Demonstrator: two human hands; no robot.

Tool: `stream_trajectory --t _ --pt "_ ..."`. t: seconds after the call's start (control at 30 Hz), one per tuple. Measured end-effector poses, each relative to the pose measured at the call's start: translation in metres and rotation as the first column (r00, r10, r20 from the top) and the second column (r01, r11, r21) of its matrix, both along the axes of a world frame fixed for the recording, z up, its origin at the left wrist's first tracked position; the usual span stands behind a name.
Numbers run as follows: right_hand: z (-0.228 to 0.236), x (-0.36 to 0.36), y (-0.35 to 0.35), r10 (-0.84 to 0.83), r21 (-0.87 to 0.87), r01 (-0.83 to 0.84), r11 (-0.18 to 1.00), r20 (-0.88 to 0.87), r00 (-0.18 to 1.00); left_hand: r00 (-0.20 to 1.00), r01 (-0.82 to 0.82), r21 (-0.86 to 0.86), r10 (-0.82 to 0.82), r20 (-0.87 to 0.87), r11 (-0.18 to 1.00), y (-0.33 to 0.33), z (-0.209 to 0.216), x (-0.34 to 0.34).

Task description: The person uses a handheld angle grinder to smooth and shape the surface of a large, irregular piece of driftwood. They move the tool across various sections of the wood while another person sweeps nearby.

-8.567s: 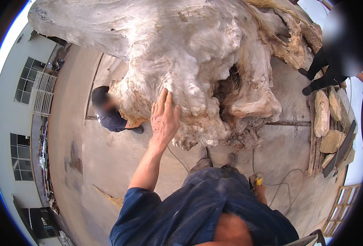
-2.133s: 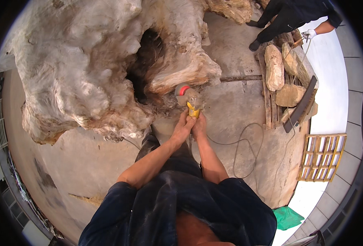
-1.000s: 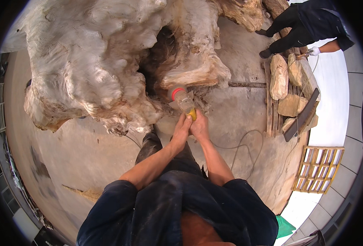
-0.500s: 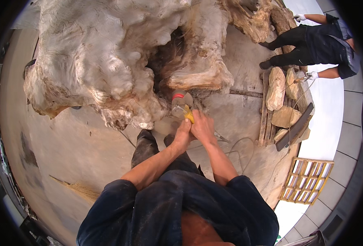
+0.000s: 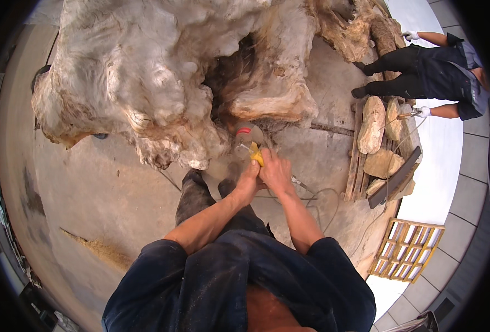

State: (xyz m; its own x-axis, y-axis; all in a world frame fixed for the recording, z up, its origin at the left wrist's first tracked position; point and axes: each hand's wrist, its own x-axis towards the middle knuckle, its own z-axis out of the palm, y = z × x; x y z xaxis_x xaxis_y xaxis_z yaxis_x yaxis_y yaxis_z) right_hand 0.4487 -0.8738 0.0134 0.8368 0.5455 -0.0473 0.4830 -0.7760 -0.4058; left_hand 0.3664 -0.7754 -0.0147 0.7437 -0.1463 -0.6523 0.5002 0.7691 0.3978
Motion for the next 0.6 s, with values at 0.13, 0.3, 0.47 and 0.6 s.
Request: stream_trajectory --t 0.13,0.3,0.47,0.6 --pt "-0.004 0.012 0.012 0.111 0.027 -0.111 0.993 0.008 0.994 0.998 -0.054 -0.035 0.054 0.008 0.998 0.005 -0.007 0.003" --pt "-0.015 0.002 0.01 0.091 -0.021 -0.093 0.995 -0.085 0.992 0.994 -0.029 -0.047 0.024 -0.109 0.998 0.004 -0.006 -0.003" --pt "-0.009 -0.013 -0.005 0.016 0.016 -0.015 1.0 -0.075 0.997 0.994 0.059 -0.052 -0.063 -0.089 0.997 0.001 -0.005 -0.017" --pt "0.01 -0.012 -0.022 -0.096 0.135 0.112 0.985 -0.116 0.989 0.983 0.164 0.07 -0.169 0.073 0.984 0.001 0.022 -0.01"
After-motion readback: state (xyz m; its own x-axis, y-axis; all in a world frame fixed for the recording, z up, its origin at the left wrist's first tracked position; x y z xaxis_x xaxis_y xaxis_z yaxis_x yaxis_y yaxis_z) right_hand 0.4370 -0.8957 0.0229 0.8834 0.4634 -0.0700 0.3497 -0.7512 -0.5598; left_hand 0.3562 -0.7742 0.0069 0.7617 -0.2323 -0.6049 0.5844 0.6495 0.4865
